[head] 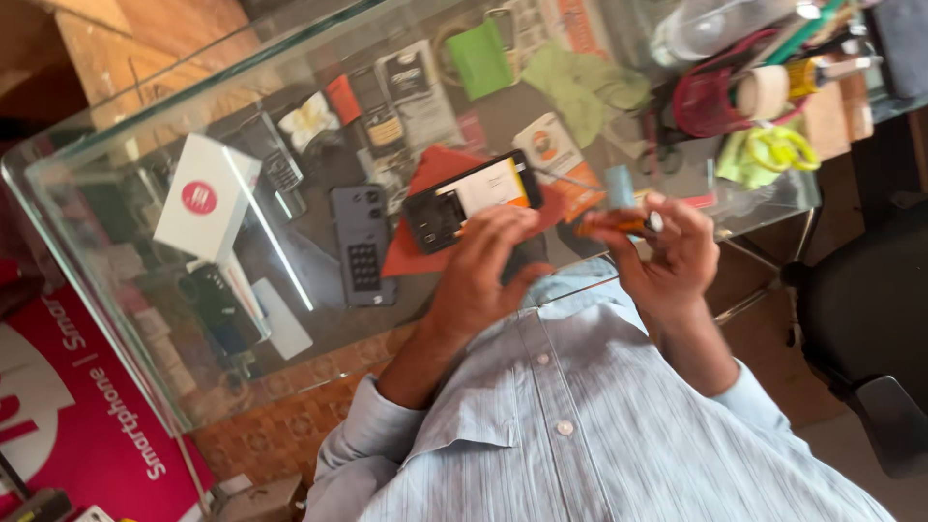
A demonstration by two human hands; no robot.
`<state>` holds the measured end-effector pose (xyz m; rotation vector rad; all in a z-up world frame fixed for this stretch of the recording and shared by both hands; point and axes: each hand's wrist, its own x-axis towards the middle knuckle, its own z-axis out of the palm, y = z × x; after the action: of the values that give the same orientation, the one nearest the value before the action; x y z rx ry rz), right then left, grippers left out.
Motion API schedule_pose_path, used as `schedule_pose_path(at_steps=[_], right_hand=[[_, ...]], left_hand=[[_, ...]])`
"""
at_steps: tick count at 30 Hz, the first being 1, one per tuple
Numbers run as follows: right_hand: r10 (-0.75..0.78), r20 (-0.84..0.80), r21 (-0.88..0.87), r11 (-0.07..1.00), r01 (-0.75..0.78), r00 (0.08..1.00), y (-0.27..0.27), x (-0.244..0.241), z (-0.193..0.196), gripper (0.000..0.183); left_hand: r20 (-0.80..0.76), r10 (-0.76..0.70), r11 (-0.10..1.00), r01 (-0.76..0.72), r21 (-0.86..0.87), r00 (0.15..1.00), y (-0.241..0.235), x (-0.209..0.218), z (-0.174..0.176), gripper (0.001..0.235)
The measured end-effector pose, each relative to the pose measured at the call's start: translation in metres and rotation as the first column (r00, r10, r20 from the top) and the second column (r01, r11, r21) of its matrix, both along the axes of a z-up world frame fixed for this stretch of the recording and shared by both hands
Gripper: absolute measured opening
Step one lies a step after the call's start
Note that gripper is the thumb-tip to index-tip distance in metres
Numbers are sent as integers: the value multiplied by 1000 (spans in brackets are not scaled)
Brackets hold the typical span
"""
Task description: The person disassembles a mobile phone using a tool to pry open the back cover, then removes the internal components and battery.
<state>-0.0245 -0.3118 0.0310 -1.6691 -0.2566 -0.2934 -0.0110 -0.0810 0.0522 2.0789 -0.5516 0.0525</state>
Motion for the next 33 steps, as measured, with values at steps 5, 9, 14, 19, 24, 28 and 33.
schedule_pose_path(at_steps=[5, 9, 14, 19, 24, 28, 33], right_hand=[[-42, 73, -136, 989, 51, 996, 38, -5, -64, 53], [15, -16, -397, 918, -20, 1000, 45, -17, -77, 56], [102, 136, -378, 925, -43, 985, 60, -15, -67, 59], [157, 92, -353, 928, -115, 983, 63, -14, -57, 58], [42, 42, -219, 975, -32, 998, 68, -9, -54, 57], [-99, 116, -218, 968, 123, 988, 70, 0, -57, 61], [-151, 104, -255, 951, 173, 983, 58, 1, -70, 67]], left_hand=[[35, 188, 958, -191, 214, 982, 74, -6, -17, 70], [-14, 152, 951, -143, 274, 988, 91, 0, -34, 85], [-16, 137, 960, -128, 247, 991, 95, -2, -48, 74], [-22, 109, 976, -102, 194, 994, 97, 1, -54, 72], [-29, 72, 983, -66, 174, 997, 101, -3, -55, 72], [-39, 73, 988, -66, 141, 997, 105, -2, -50, 79], [-48, 130, 983, -122, 135, 990, 107, -5, -49, 94]])
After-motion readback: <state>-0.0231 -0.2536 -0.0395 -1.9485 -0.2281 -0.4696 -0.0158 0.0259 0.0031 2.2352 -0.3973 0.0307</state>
